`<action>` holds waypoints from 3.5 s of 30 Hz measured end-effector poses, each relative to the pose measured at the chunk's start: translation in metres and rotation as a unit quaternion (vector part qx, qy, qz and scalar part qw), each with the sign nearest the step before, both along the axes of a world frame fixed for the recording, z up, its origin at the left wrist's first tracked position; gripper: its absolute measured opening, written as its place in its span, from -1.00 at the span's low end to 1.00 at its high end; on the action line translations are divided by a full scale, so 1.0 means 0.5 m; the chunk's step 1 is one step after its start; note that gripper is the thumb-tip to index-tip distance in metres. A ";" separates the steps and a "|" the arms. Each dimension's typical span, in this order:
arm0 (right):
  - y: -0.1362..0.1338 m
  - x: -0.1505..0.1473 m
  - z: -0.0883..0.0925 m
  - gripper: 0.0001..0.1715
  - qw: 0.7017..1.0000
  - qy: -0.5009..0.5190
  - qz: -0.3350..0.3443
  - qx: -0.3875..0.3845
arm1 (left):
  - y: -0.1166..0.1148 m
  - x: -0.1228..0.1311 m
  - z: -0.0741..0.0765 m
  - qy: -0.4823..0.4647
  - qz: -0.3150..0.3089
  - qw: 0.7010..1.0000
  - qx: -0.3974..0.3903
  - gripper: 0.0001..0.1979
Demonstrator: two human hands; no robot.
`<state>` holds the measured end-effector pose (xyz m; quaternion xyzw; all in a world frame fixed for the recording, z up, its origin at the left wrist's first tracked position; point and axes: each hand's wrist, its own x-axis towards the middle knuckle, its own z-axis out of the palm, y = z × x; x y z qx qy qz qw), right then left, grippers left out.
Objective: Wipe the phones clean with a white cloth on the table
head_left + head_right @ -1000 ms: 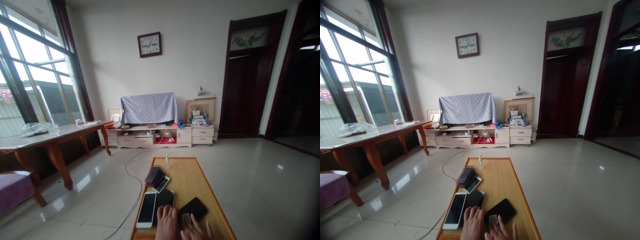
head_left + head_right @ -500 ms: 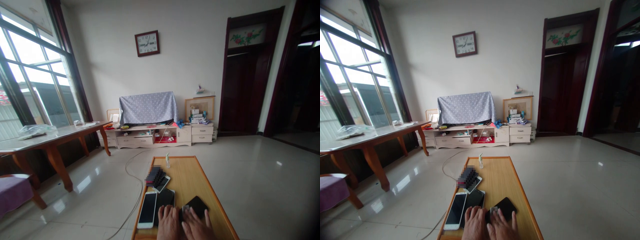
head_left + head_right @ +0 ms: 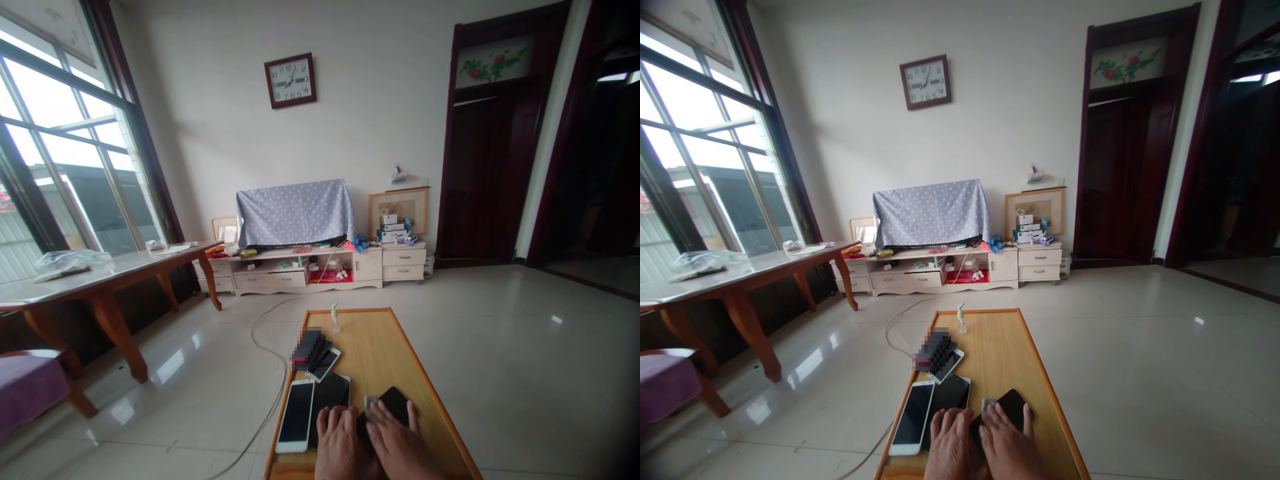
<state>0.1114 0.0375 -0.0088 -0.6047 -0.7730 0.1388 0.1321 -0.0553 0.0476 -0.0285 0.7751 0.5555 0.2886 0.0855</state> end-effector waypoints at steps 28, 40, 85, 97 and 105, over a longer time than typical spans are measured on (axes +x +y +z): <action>0.005 0.027 0.035 -0.38 0.997 -0.024 -0.064 -0.030 | -0.026 0.015 0.042 0.055 -0.002 0.998 0.031 -0.38; -0.054 -0.024 0.025 -0.41 0.998 0.019 0.049 -0.017 | -0.019 0.006 0.041 0.036 -0.010 0.999 -0.014 -0.55; -0.040 -0.045 0.000 -0.53 0.999 0.032 0.019 -0.028 | 0.004 -0.005 0.002 0.075 0.007 0.997 -0.035 -0.57; 0.000 0.085 -0.065 -0.51 0.990 -0.022 -0.108 0.085 | -0.001 0.001 0.014 0.029 -0.009 1.000 -0.004 -0.44; -0.006 0.018 -0.063 -0.57 0.991 0.002 -0.081 0.107 | 0.007 0.000 0.000 0.029 0.017 0.999 0.009 -0.71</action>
